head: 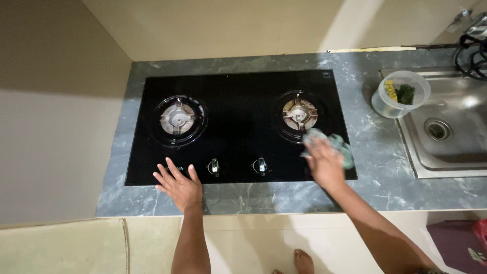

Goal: The person wipes the black glass surface of a gas cooktop with a green cloth, including around the burners and the adjacent wall and counter. They then rinse a sponge under the tap at the sink and continue wiping the cooktop and surrounding counter with a gray cloth.

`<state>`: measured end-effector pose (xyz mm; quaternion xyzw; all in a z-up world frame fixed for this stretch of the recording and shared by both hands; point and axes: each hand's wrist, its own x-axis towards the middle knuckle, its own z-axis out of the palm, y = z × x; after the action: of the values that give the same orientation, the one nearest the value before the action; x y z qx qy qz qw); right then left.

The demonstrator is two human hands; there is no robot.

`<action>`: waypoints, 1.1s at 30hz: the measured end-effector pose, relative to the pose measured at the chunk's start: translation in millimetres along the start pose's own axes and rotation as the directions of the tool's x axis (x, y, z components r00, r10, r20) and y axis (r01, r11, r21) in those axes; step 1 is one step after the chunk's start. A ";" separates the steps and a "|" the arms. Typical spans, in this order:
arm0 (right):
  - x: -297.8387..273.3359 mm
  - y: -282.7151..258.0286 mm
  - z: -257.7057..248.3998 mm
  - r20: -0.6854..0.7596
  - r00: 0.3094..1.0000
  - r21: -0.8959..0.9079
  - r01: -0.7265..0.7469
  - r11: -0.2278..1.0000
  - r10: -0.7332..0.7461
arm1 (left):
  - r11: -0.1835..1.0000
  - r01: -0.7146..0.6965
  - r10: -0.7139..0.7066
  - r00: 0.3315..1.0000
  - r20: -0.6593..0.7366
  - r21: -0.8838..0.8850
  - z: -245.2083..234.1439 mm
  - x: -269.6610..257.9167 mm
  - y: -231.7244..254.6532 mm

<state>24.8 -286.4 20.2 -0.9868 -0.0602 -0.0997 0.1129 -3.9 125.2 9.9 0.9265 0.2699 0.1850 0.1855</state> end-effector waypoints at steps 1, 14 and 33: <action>-16.2 6.2 -7.6 -0.010 0.995 0.009 -0.101 0.995 0.101 | 1.000 0.001 -0.001 1.000 -0.004 0.001 0.1 0.5 -0.1; 82.1 -48.0 65.6 -0.356 0.924 0.420 0.294 0.859 -0.141 | 1.000 -0.004 0.004 0.999 -0.035 -0.019 0.8 -1.3 0.2; -84.5 -106.4 37.3 -0.109 0.970 0.395 0.242 0.886 -0.217 | 0.999 0.003 -0.004 1.000 -0.016 -0.040 -4.6 1.2 6.0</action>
<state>-65.7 -182.8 -10.8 -0.9242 -0.1924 -0.1281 0.3040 -2.4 122.3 16.8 0.9207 0.2692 0.1974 0.2020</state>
